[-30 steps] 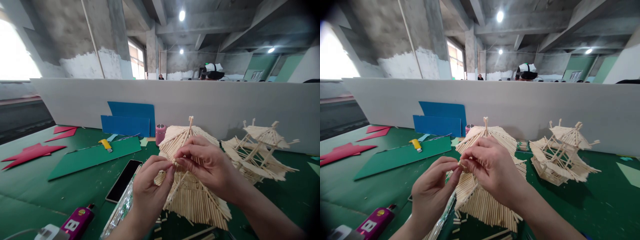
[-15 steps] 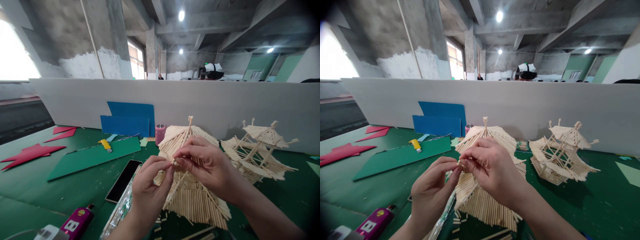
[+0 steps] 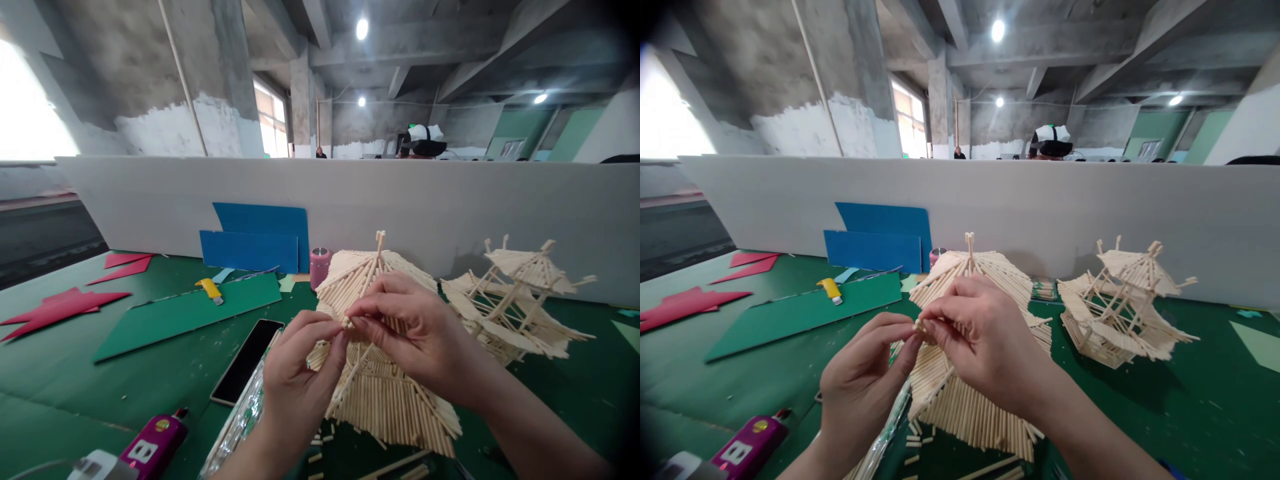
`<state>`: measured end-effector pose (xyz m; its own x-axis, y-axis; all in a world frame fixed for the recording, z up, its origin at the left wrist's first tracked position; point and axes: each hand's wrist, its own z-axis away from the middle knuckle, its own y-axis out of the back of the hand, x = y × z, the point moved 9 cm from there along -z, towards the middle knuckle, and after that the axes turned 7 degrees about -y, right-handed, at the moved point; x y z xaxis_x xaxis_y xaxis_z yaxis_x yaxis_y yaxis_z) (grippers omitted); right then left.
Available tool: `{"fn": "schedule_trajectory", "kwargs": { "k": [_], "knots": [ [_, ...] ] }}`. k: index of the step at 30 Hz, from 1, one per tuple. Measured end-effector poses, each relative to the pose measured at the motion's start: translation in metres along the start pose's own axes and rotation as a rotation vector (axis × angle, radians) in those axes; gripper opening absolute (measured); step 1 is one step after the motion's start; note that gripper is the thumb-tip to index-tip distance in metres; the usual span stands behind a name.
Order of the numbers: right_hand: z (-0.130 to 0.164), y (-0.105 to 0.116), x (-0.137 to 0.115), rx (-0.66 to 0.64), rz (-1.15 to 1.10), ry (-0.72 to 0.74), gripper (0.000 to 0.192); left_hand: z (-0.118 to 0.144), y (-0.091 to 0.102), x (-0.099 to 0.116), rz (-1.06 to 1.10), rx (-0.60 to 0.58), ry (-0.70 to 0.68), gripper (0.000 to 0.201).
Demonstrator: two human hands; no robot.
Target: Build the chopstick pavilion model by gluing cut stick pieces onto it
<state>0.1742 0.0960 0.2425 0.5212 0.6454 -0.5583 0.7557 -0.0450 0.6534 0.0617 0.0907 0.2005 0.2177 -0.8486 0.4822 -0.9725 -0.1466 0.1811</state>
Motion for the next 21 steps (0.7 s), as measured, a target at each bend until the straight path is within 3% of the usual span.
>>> {"fn": "schedule_trajectory", "kwargs": {
  "k": [21],
  "knots": [
    [-0.0002,0.0018,-0.0003,0.006,-0.003,0.007,0.013,0.0,-0.0007,0.0001,-0.014,-0.014,0.005,0.02]
  ]
}}
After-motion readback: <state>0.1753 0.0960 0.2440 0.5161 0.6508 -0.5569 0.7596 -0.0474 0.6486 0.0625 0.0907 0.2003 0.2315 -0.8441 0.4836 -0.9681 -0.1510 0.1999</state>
